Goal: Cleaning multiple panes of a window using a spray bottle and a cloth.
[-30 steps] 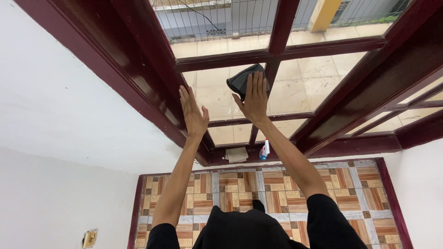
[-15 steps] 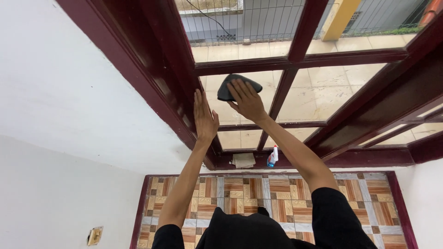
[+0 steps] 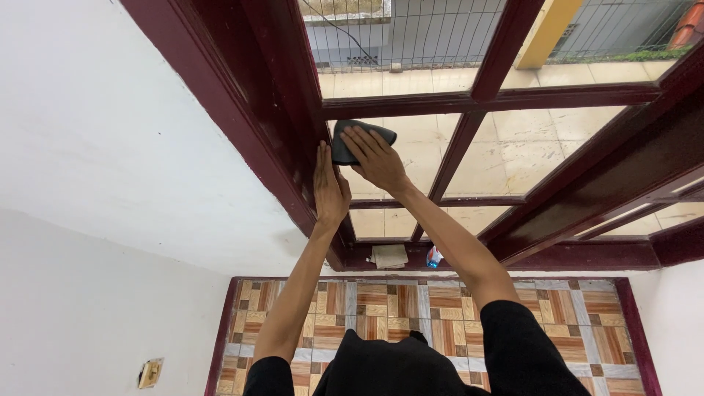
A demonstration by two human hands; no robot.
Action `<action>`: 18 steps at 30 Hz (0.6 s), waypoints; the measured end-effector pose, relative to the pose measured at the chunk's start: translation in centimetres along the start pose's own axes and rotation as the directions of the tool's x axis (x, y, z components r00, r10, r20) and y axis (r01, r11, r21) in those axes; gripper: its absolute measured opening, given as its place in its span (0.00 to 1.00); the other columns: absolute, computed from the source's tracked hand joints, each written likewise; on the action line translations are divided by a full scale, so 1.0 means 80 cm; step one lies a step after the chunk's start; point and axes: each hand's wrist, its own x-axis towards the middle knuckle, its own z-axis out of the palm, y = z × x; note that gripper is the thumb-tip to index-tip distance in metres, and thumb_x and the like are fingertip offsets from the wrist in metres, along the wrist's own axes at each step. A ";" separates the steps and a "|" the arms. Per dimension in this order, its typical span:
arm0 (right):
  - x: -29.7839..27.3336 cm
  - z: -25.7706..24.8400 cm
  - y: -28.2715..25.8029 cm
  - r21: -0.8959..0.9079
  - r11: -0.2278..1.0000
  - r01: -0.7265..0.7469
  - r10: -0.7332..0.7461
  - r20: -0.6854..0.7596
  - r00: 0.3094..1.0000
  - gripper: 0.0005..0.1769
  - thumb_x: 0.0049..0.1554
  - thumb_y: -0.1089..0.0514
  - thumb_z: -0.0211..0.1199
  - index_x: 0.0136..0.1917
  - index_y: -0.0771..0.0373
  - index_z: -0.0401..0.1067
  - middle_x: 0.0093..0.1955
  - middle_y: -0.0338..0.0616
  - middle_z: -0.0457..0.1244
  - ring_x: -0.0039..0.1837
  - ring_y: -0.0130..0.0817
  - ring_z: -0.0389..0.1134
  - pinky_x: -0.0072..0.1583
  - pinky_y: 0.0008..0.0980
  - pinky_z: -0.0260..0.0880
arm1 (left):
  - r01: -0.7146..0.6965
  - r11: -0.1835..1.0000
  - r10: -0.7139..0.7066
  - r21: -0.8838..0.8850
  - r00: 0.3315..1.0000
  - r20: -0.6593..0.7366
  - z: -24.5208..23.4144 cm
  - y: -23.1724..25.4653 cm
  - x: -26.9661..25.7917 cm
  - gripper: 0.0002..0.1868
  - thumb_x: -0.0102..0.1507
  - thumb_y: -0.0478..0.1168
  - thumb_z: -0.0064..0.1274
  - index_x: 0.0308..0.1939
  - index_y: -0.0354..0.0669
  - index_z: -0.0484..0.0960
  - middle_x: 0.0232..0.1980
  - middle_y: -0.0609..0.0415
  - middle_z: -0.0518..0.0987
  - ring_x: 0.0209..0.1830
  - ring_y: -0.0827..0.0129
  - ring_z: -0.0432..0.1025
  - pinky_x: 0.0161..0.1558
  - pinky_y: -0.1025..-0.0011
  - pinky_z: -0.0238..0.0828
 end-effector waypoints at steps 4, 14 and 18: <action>-0.034 -0.002 0.023 -0.030 0.998 -0.054 0.054 0.012 0.998 0.34 0.67 0.36 0.42 0.79 0.52 0.61 0.78 0.38 0.57 0.78 0.33 0.57 0.80 0.38 0.47 | -0.003 1.000 0.003 -0.006 1.000 -0.011 0.004 0.002 0.000 0.36 0.65 0.27 0.42 0.78 0.31 0.54 0.80 0.36 0.55 0.80 0.48 0.51 0.74 0.59 0.53; -0.117 -0.011 0.078 -0.156 0.941 -0.301 0.314 0.067 0.947 0.35 0.65 0.40 0.48 0.74 0.68 0.64 0.76 0.57 0.58 0.79 0.51 0.54 0.80 0.48 0.48 | 0.137 0.990 -0.136 -0.010 0.987 0.081 0.009 0.015 -0.001 0.41 0.61 0.27 0.46 0.79 0.35 0.51 0.83 0.39 0.49 0.82 0.49 0.44 0.76 0.56 0.48; -0.127 -0.026 0.078 -0.011 0.931 -0.366 0.365 0.106 0.925 0.36 0.65 0.46 0.51 0.77 0.74 0.60 0.79 0.64 0.52 0.81 0.56 0.49 0.80 0.49 0.44 | 0.135 0.991 -0.134 0.003 0.987 0.084 0.010 0.019 -0.002 0.42 0.61 0.27 0.47 0.80 0.37 0.51 0.83 0.39 0.48 0.83 0.49 0.43 0.77 0.56 0.45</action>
